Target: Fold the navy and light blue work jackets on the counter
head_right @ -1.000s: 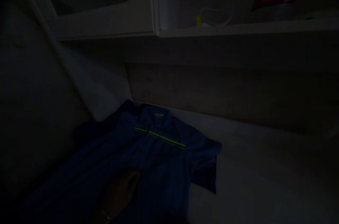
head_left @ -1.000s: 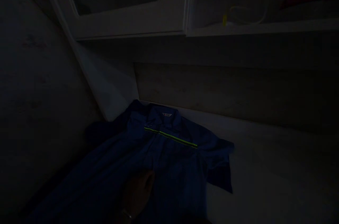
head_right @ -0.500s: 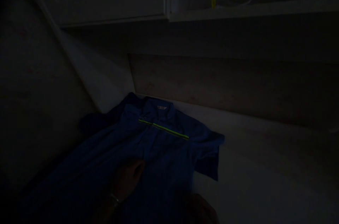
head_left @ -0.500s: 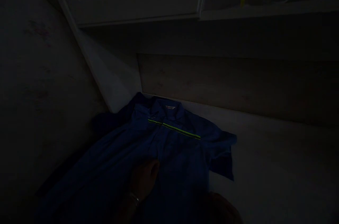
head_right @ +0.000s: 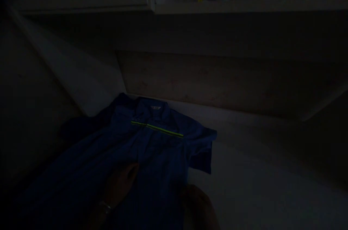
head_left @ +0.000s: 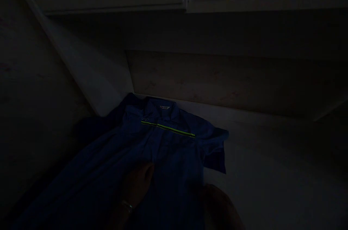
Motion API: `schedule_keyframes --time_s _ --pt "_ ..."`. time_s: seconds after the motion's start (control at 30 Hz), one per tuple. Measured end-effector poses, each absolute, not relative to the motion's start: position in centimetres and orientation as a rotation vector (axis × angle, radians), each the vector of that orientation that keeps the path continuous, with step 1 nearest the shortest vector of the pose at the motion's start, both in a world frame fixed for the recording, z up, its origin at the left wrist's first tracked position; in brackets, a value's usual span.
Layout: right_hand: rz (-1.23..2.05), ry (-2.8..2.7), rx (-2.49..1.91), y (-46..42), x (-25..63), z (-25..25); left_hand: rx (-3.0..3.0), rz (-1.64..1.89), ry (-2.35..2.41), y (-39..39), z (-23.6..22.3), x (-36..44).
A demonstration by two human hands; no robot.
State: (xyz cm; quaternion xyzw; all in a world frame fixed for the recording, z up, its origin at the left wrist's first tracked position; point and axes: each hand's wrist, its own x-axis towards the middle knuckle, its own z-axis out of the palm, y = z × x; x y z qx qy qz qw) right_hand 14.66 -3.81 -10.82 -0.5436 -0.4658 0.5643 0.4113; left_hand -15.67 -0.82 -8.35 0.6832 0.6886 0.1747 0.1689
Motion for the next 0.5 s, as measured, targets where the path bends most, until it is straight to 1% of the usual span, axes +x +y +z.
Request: schedule_keyframes --time_s 0.23,0.4,0.5 --pt "1.528 -1.083 -1.393 -4.1 14.7 -9.9 1.962 0.515 1.966 -0.7 -8.3 -15.6" --pt "1.498 -1.163 -1.387 -4.1 14.7 -9.0 1.969 0.492 1.981 -0.7 -8.4 -15.7" --pt "1.507 -1.08 -1.411 -4.1 14.5 -8.9 1.97 0.488 1.983 -0.7 -8.5 -15.7"
